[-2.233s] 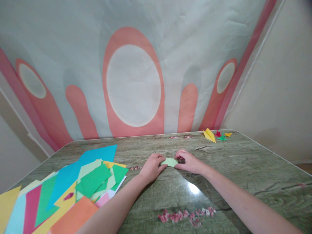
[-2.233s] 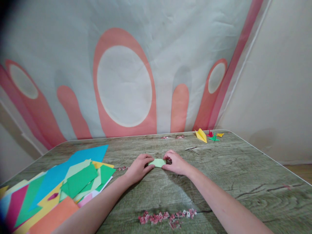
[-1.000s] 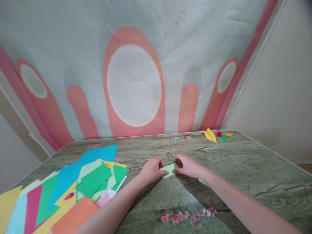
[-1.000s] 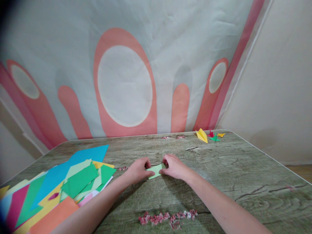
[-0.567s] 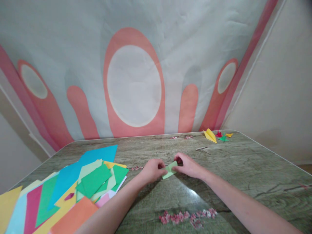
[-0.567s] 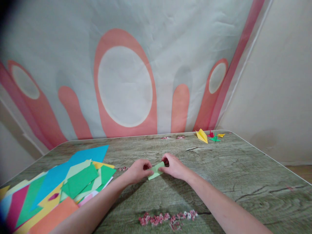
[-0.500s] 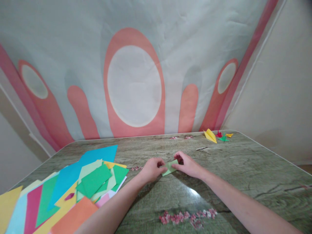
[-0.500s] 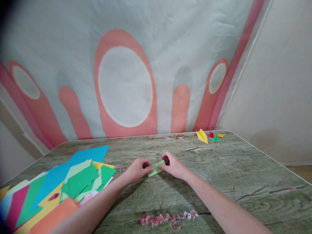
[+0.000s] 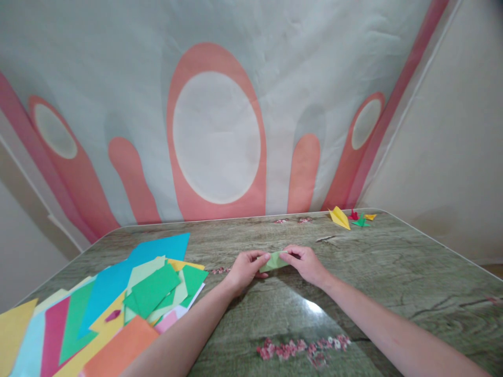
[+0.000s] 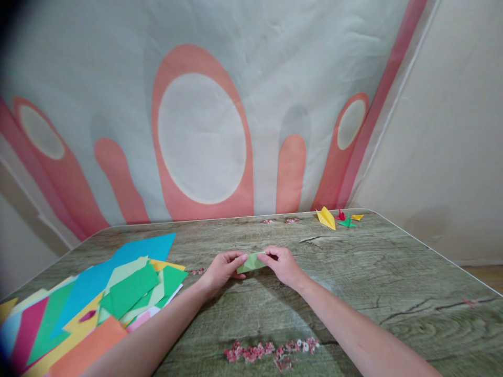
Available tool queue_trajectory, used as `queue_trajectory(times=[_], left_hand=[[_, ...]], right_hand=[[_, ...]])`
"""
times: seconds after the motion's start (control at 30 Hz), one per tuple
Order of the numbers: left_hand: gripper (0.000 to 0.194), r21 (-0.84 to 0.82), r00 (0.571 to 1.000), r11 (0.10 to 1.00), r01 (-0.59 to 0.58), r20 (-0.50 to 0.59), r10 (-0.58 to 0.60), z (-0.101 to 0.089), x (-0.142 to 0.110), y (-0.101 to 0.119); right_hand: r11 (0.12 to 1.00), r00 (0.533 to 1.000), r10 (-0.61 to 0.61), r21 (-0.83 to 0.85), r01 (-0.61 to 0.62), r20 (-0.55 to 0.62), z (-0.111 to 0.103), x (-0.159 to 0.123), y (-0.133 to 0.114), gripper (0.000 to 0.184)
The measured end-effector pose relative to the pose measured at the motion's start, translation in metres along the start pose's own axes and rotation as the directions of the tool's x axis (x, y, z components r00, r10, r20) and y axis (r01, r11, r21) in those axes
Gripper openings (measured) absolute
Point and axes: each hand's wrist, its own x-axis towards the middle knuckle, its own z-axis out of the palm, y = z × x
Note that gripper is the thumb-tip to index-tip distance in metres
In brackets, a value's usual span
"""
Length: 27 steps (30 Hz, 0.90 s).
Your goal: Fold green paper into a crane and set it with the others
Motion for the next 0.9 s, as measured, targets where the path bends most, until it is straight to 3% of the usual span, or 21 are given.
queue_trajectory(times=[0.13,0.3,0.53,0.7,0.9], left_hand=[[0.048,-0.079,0.999,0.996,0.04,0.021,-0.039,-0.0005,-0.0013,0.0002],[0.047,-0.086,0.998,0.995,0.053,-0.028,-0.056,-0.0003,-0.0012,-0.0003],[0.047,-0.099,0.996,0.994,0.047,-0.074,-0.055,-0.0002,0.0011,-0.0031],[0.043,-0.144,0.995,0.99,0.01,-0.094,-0.024,-0.0009,0.003,-0.0069],[0.045,-0.081,0.994,0.997,0.006,-0.106,-0.014,-0.0008,0.0026,-0.0065]], right_hand=[[0.999,0.999,-0.034,0.022,0.035,-0.014,0.001,-0.0007,-0.0034,0.03],[0.999,1.0,-0.005,0.052,0.006,-0.031,0.0047,-0.0025,-0.0028,0.027],[0.991,0.969,0.021,0.134,0.013,-0.246,0.0079,-0.0012,0.0026,0.026],[0.993,0.982,-0.025,0.106,0.046,-0.19,0.0075,-0.0015,-0.0008,0.022],[0.994,0.987,-0.032,0.099,0.049,-0.16,0.0075,-0.0012,-0.0028,0.027]])
